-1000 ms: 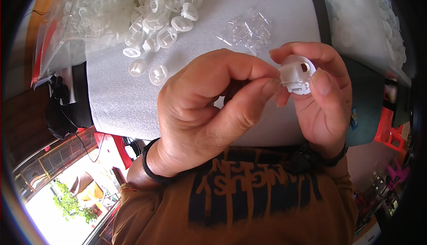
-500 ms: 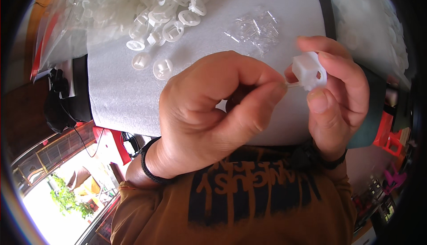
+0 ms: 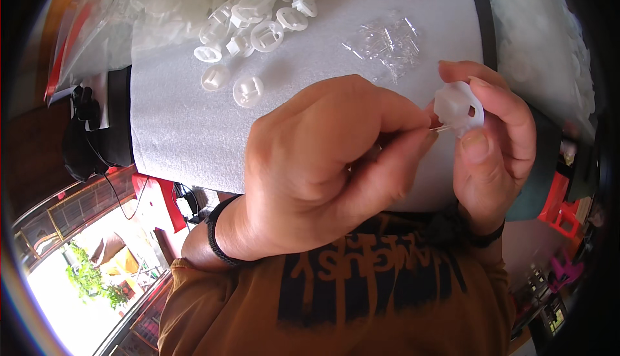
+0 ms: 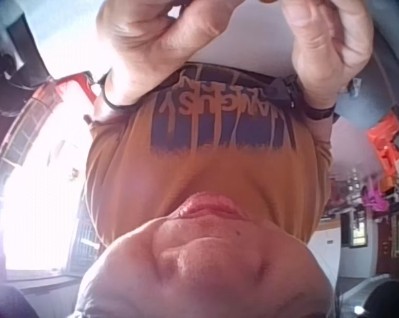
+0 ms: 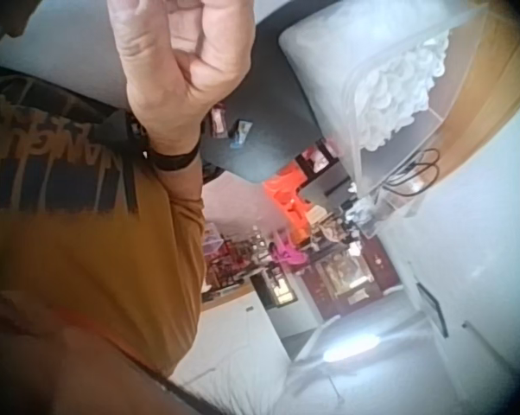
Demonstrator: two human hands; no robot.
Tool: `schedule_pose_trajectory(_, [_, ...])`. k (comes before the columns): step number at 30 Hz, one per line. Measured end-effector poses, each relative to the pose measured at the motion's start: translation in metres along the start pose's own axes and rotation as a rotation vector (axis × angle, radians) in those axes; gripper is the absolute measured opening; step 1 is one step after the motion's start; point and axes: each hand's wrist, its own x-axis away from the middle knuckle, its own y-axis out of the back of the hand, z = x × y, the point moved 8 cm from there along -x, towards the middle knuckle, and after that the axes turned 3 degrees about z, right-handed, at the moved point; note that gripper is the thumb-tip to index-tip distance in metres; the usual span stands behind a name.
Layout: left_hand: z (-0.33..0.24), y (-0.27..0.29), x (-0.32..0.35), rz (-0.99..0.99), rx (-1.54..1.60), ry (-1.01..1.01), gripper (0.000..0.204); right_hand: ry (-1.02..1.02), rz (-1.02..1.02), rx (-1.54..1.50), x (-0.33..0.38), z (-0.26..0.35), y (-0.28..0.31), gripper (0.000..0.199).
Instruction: Assembling small white plastic components by inserting wires with LEDs into them.
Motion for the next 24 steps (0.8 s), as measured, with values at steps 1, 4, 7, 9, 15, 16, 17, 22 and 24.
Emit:
schedule_pose_trajectory(1, [-0.003, 0.001, 0.0, -0.002, 0.0, 0.001, 0.008, 0.0, 0.002, -0.001, 0.0, -0.001, 0.001, 0.037])
schedule_pose_trajectory(4, [0.014, -0.001, 0.004, 0.005, 0.23, 0.301, 0.008, 0.075, 0.047, 0.052, 0.0, 0.003, 0.001, 0.037])
schedule_pose_trajectory(7, [0.019, -0.004, 0.006, 0.032, 0.328, 0.375, 0.01, 0.084, 0.074, 0.097, 0.001, 0.007, 0.0, 0.036])
schedule_pose_trajectory(9, [0.016, -0.004, 0.005, 0.023, 0.269, 0.332, 0.011, 0.124, 0.148, 0.213, 0.002, 0.011, -0.004, 0.035])
schedule_pose_trajectory(15, [-0.007, -0.005, -0.001, 0.061, -0.18, -0.147, 0.013, 0.12, 0.153, 0.197, 0.0, 0.01, -0.006, 0.035])
schedule_pose_trajectory(16, [-0.007, -0.005, 0.0, 0.064, -0.179, -0.148, 0.013, 0.119, 0.151, 0.198, 0.0, 0.009, -0.006, 0.035])
schedule_pose_trajectory(17, [-0.005, -0.003, 0.001, 0.043, -0.137, -0.1, 0.013, 0.103, 0.153, 0.16, -0.001, 0.007, -0.007, 0.036])
schedule_pose_trajectory(22, [-0.005, 0.0, 0.003, -0.023, -0.154, -0.164, 0.015, 0.055, 0.127, 0.046, 0.0, 0.005, -0.008, 0.038])
schedule_pose_trajectory(24, [-0.019, -0.003, 0.004, -0.049, -0.31, -0.371, 0.02, 0.035, 0.12, 0.083, 0.001, 0.006, -0.006, 0.037])
